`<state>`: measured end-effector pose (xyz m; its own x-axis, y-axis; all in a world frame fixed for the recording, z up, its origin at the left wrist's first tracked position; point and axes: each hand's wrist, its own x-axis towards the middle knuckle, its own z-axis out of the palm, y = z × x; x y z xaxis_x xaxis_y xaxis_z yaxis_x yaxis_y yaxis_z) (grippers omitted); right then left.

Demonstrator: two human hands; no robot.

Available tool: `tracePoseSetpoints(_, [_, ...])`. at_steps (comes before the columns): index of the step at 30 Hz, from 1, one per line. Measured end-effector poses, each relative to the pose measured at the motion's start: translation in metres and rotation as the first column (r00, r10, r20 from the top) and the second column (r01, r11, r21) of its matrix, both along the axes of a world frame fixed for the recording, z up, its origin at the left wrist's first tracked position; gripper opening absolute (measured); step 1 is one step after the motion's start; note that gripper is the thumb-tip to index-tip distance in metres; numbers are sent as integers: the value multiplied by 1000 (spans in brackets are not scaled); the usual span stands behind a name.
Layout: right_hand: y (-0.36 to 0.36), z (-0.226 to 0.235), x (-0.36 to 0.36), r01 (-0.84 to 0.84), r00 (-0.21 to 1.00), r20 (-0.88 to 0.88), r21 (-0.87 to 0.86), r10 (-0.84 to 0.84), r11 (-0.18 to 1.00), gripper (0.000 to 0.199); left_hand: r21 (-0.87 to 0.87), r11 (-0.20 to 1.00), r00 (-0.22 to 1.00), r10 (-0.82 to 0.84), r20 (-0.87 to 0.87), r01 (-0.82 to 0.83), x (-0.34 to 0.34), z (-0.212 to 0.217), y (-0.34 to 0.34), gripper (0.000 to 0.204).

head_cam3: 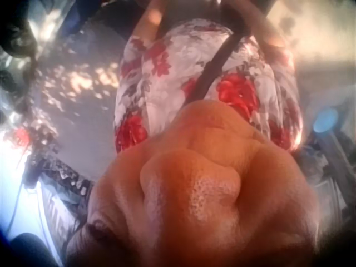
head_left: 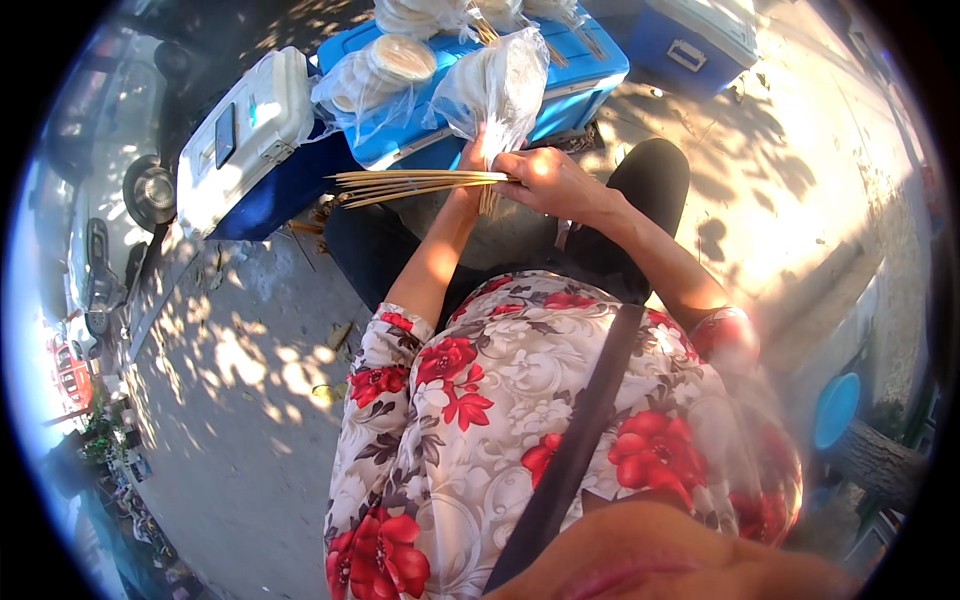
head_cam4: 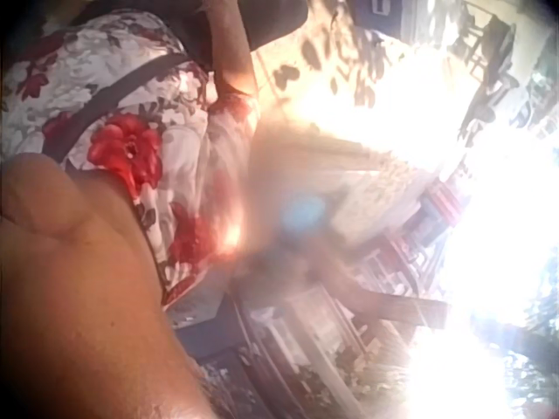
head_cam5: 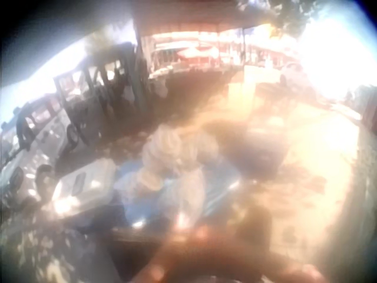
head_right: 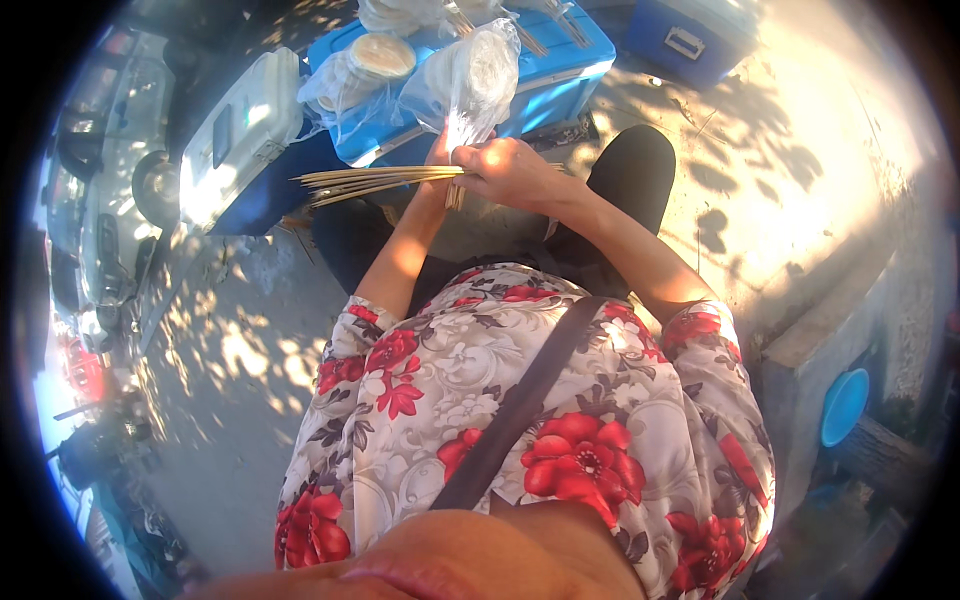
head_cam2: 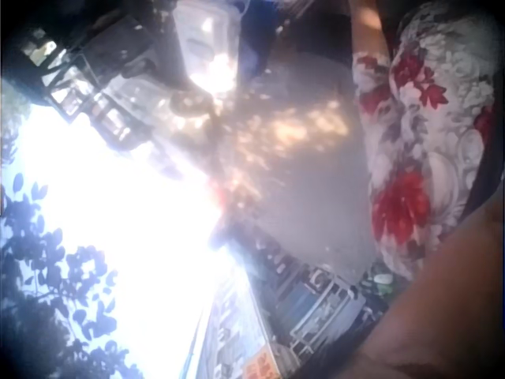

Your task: The person repeatedly picks up round flatbreads and inserts wooden skewers into them. They then place the assembled items into a plastic bag on a blue cooler. The process is repeated multiple times.

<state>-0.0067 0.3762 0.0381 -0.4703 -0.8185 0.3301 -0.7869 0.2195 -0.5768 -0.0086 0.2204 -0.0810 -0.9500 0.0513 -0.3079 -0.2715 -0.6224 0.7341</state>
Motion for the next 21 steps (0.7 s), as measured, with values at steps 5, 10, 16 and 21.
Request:
tracePoseSetpoints(5, [-19,1,-12,-70,996,62,20,68,997,21,4,999,999,-50,-21,50,0,0,-1,28])
tracePoseSetpoints(10, [-32,17,-20,-127,975,190,46,116,991,22,-29,996,996,-89,-29,89,4,0,-12,27])
tracePoseSetpoints(16, [-56,22,-30,-237,930,306,72,205,969,24,-167,962,971,-229,-68,215,12,0,-45,27])
tracePoseSetpoints(21, [-74,21,-59,-279,906,375,181,196,943,22,-447,857,939,-330,-95,256,16,40,-58,28])
